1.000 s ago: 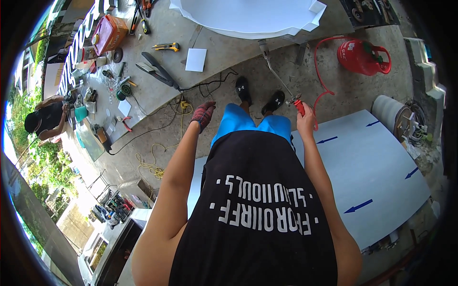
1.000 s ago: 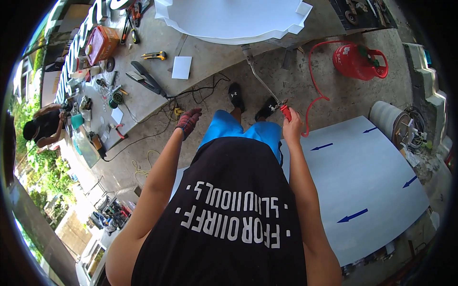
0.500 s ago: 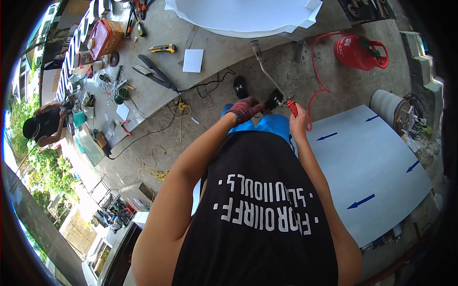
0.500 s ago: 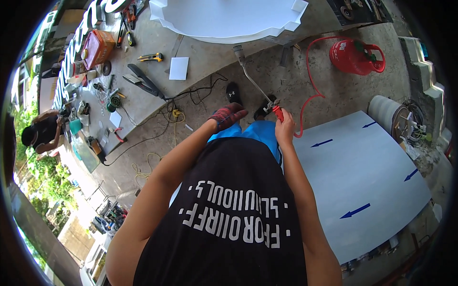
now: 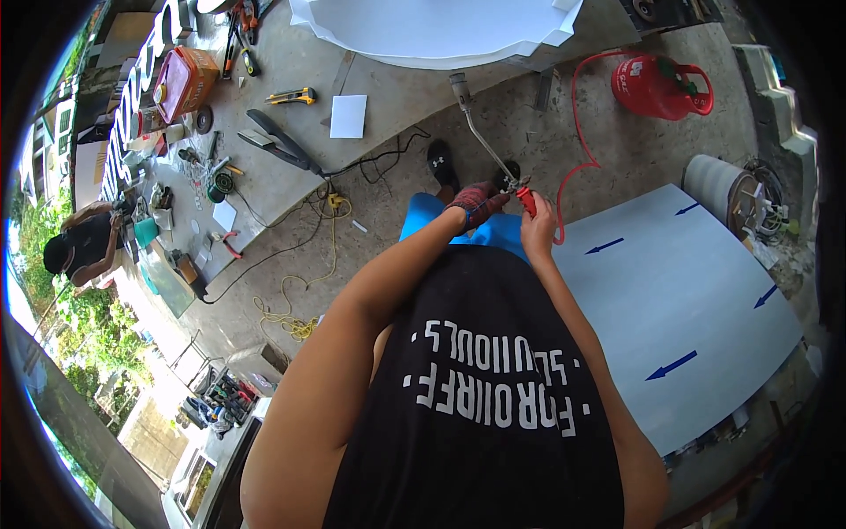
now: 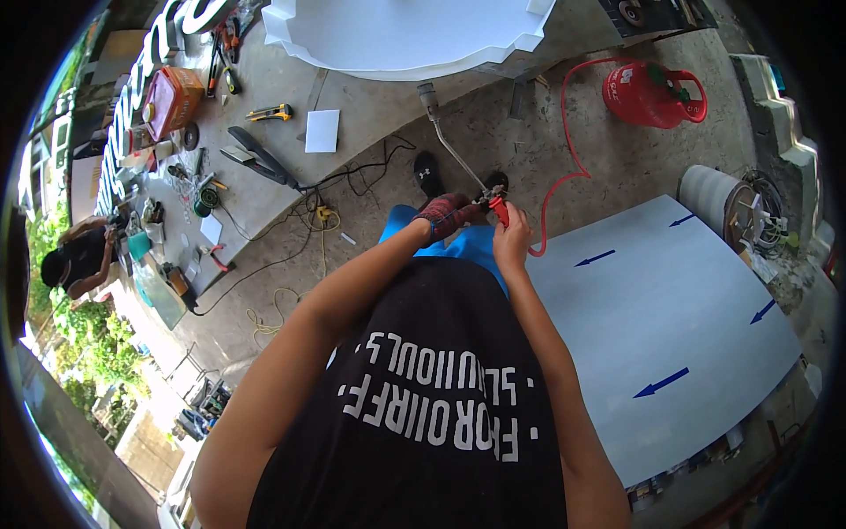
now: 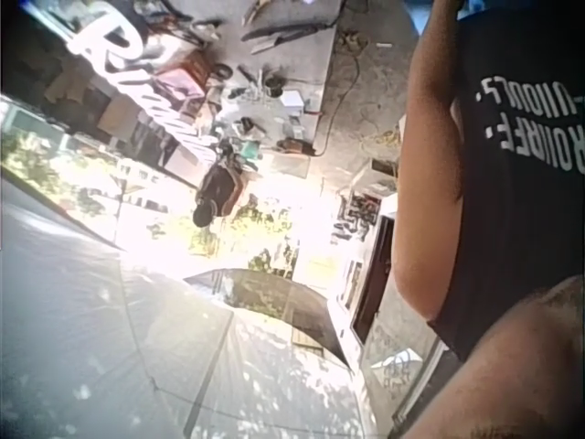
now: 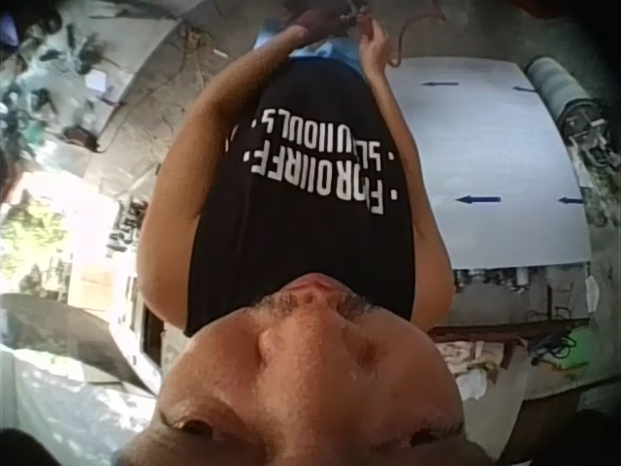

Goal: Heating and shaping a large white plastic letter for a sign using a blowtorch.

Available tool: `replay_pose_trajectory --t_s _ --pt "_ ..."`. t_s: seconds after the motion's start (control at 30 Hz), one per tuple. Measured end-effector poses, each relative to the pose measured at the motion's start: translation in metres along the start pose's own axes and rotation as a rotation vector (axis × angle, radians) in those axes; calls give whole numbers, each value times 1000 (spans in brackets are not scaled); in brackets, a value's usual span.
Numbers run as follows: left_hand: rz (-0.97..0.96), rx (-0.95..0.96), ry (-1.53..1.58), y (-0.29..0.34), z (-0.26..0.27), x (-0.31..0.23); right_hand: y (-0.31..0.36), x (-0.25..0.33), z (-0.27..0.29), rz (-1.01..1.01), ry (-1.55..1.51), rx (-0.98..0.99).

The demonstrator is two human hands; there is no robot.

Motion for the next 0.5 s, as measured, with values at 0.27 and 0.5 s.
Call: replay_pose_trajectory --t_s 0.27,0.5 --pt "2 -16 -75 -6 1 5 4 5 -7 -21 -31 14" --pt "-10 -8 -22 -7 3 6 3 8 -7 -5 -25 8"
Point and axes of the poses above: each hand's wrist, its own y-axis away from the middle knuckle, its own z-axis out of the back of the hand, x = y × z, the point moved 2 cm from there along -y, towards the middle knuckle, and after that the axes turned 4 degrees about -y, right-handed, at the moved point
